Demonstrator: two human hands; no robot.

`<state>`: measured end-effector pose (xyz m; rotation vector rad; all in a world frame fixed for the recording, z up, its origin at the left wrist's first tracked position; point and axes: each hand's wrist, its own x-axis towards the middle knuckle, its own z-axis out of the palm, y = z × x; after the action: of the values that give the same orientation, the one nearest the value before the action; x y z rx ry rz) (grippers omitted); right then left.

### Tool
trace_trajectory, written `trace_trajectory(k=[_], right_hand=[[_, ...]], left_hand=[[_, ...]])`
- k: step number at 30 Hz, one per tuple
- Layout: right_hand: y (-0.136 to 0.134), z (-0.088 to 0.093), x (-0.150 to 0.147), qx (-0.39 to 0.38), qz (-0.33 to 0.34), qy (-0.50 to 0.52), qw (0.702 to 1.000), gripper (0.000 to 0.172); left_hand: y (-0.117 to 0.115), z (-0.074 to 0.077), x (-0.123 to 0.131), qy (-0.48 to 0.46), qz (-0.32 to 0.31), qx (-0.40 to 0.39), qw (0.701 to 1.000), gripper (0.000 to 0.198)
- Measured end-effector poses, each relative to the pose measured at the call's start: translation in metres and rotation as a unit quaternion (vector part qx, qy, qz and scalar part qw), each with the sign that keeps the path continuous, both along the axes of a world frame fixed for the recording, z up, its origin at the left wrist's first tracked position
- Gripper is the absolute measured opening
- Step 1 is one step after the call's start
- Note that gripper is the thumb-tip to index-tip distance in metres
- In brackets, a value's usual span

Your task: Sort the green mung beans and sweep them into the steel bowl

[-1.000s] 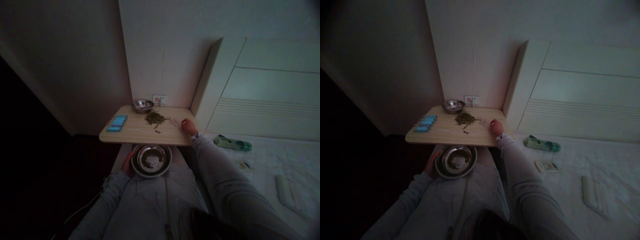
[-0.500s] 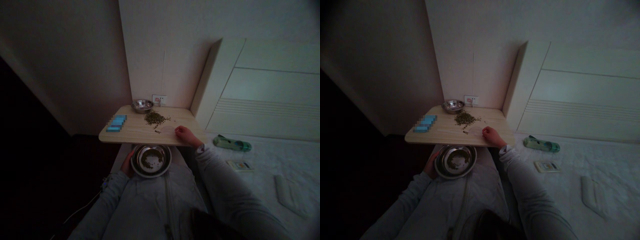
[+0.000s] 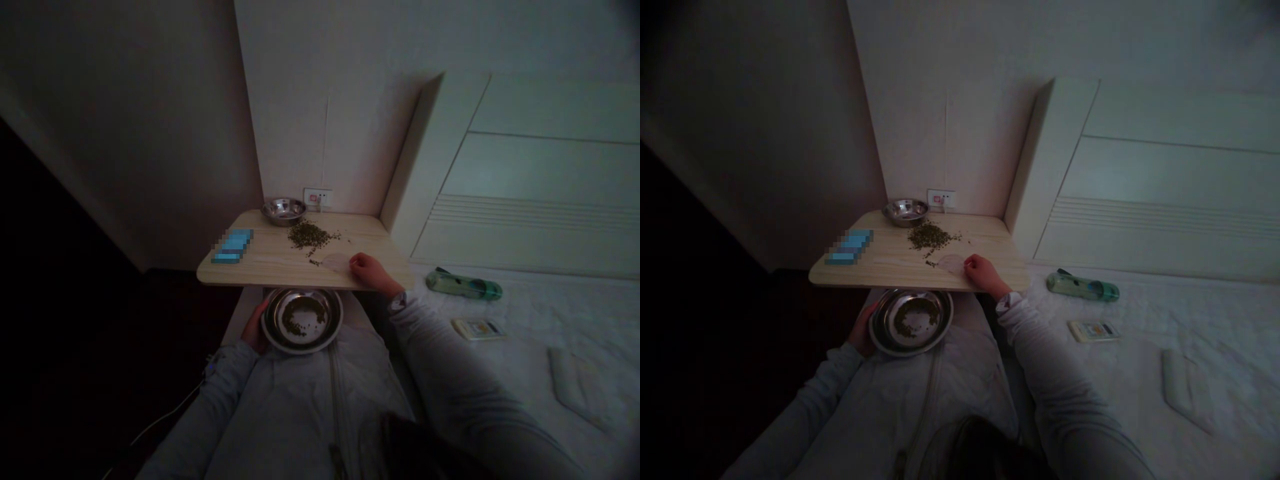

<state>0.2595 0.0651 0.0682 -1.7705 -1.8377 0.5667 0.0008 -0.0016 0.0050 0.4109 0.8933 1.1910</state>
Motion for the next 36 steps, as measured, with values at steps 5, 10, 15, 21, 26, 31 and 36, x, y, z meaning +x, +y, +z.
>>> trace_trajectory(k=[5, 10, 15, 21, 26, 31, 36], right_hand=[[0.0, -0.001, 0.001, 0.014, -0.014, -0.011, 1.0, 0.018], [0.001, -0.002, 0.001, 0.012, -0.026, -0.008, 1.0, 0.018], [0.005, -0.002, 0.001, 0.024, -0.047, -0.028, 0.998, 0.018], [0.017, -0.004, 0.006, 0.035, -0.084, -0.049, 0.995, 0.018], [0.031, -0.007, 0.016, 0.035, -0.118, -0.045, 0.991, 0.02], [0.04, -0.009, 0.027, 0.053, -0.151, -0.041, 0.986, 0.019], [0.041, -0.015, 0.023, 0.093, -0.147, 0.029, 0.984, 0.021]], left_hand=[[0.0, 0.001, 0.0, -0.004, 0.002, 0.011, 1.0, 0.027], [-0.001, 0.002, 0.0, -0.001, -0.009, -0.001, 1.0, 0.028], [-0.001, 0.003, 0.0, -0.001, 0.004, 0.001, 1.0, 0.028], [-0.001, 0.002, 0.001, -0.013, -0.012, 0.011, 1.0, 0.029], [-0.001, 0.002, 0.0, -0.022, -0.011, -0.01, 1.0, 0.03], [-0.001, 0.004, 0.001, -0.027, -0.007, -0.01, 1.0, 0.029], [-0.001, 0.004, 0.001, -0.04, -0.006, -0.002, 0.999, 0.029]])
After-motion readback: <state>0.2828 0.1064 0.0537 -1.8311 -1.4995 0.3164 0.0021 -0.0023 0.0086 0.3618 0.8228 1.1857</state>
